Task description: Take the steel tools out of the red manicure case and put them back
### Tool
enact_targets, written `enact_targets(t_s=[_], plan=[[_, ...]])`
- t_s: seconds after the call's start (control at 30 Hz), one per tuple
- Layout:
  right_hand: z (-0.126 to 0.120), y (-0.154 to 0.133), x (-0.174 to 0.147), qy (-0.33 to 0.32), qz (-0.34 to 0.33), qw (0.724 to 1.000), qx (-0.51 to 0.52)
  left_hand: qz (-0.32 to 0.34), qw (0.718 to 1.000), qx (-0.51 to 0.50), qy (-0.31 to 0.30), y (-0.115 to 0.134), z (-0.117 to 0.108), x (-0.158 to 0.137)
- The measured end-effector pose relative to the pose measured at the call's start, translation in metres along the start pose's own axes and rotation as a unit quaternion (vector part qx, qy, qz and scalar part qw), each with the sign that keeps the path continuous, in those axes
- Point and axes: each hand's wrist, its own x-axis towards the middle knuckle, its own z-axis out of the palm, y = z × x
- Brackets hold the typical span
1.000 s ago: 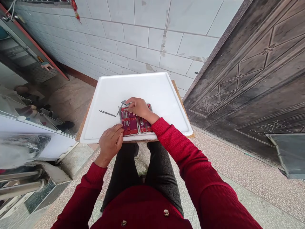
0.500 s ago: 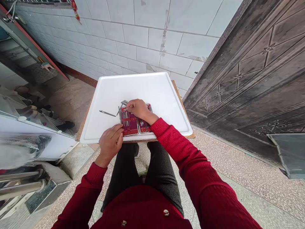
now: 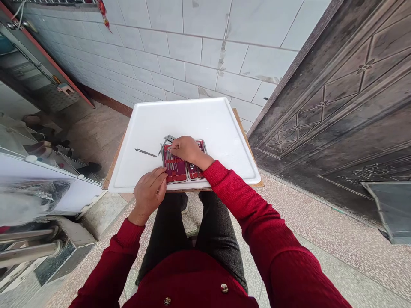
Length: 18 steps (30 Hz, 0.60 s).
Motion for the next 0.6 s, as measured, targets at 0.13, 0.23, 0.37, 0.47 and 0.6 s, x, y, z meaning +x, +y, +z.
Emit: enact_targets(t_s=[0.13, 0.23, 0.37, 0.47, 0.6], plan=[[0.002, 0.004, 0.002, 0.023, 0.001, 1.0, 0.014, 0.001, 1.0, 0.001, 0.0, 0.0, 0.0, -0.001], [0.002, 0.007, 0.003, 0.046, -0.005, 0.999, 0.028, 0.003, 1.0, 0.0, 0.004, 0.0, 0.0, -0.001], [0.002, 0.009, 0.003, 0.06, 0.0, 0.997, 0.04, 0.005, 1.0, 0.0, 0.004, -0.001, 0.0, -0.001], [0.0, 0.007, 0.003, 0.052, 0.01, 0.998, 0.019, 0.009, 1.0, -0.002, 0.009, -0.001, 0.001, -0.002], [-0.005, -0.003, 0.01, 0.02, -0.014, 0.998, -0.061, 0.01, 1.0, -0.008, 0.014, -0.003, 0.002, -0.004]])
